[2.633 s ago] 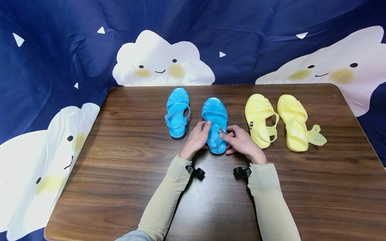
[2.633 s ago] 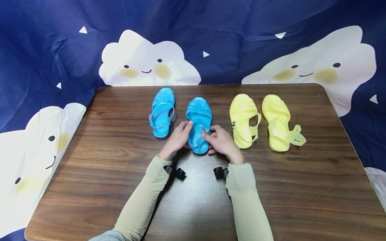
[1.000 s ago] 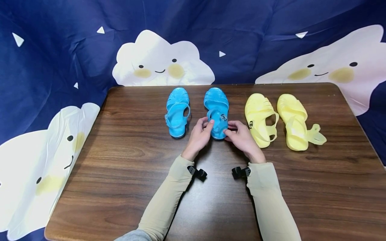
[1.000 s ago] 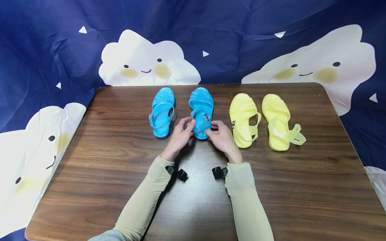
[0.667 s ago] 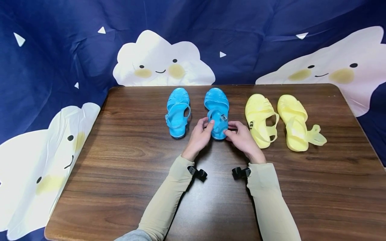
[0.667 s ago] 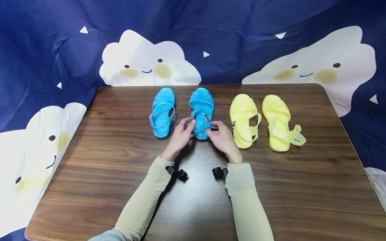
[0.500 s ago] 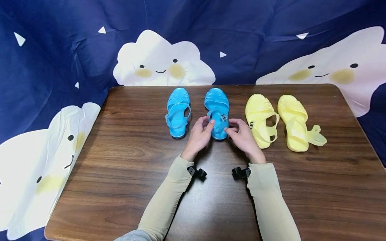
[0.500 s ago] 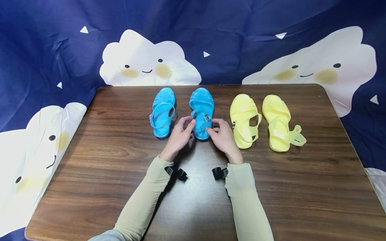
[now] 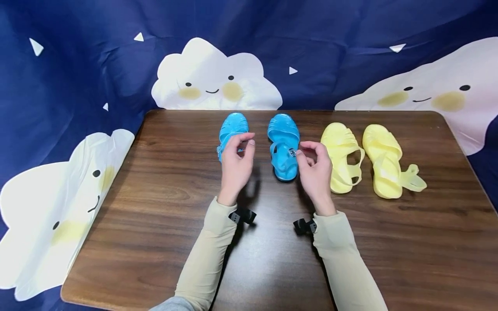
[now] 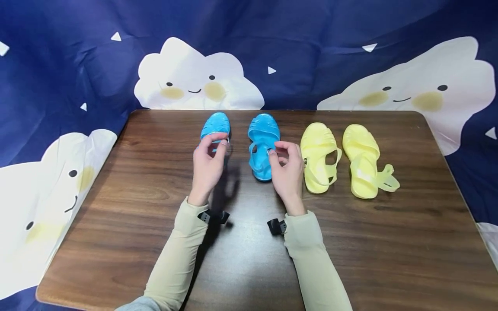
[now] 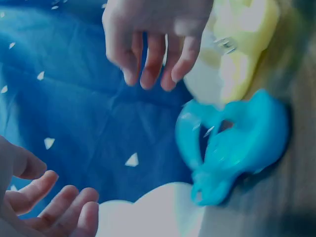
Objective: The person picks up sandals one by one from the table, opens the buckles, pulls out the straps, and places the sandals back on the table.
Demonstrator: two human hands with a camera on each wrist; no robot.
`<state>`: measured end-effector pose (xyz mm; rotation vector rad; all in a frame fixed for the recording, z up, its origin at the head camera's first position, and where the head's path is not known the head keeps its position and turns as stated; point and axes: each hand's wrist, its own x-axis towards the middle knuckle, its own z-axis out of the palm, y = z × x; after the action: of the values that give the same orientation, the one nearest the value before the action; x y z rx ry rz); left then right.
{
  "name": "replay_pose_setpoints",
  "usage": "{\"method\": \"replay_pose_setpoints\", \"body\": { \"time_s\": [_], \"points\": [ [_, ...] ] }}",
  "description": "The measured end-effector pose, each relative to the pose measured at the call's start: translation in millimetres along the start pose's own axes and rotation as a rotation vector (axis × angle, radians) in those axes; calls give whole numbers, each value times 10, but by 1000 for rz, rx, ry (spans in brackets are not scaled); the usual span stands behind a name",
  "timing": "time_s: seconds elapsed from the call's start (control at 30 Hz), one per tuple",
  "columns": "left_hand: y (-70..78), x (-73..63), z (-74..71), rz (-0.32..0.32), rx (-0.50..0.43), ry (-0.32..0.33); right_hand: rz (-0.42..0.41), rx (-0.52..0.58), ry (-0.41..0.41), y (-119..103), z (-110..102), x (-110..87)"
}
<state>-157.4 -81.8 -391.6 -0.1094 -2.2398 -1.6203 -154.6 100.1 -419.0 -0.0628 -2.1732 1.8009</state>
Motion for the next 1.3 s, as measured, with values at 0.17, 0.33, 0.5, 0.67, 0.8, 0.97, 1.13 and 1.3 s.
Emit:
{"method": "replay_pose_setpoints", "body": {
  "time_s": [0.17,0.33,0.5,0.67,0.8,0.97,1.13,1.3],
  "points": [
    [-42,101,-226,-26,-72,142,-156,89,-81,-135,133,-97],
    [-189,192,-512,-67,-80,273,-239,3,-348,-338,248,-175],
    [-358,245,-733,-179,-36,292,-144,-26,-505,-195,443,-195],
    [-558,262,-780,-426,-46,83,-85,17,-541,-40,645,-206],
    [-700,272,-718,-538,-73,-49,58,28,-556,0,773,-185],
    [-779,257,-624,-586,-41,-134,252,121,-593,103,886,-158],
    [-808,245,-584,-604,-20,-161,352,238,-616,177,933,-152],
    [-836,243,-589,-608,-22,-148,390,292,-635,186,957,-139]
  ]
}}
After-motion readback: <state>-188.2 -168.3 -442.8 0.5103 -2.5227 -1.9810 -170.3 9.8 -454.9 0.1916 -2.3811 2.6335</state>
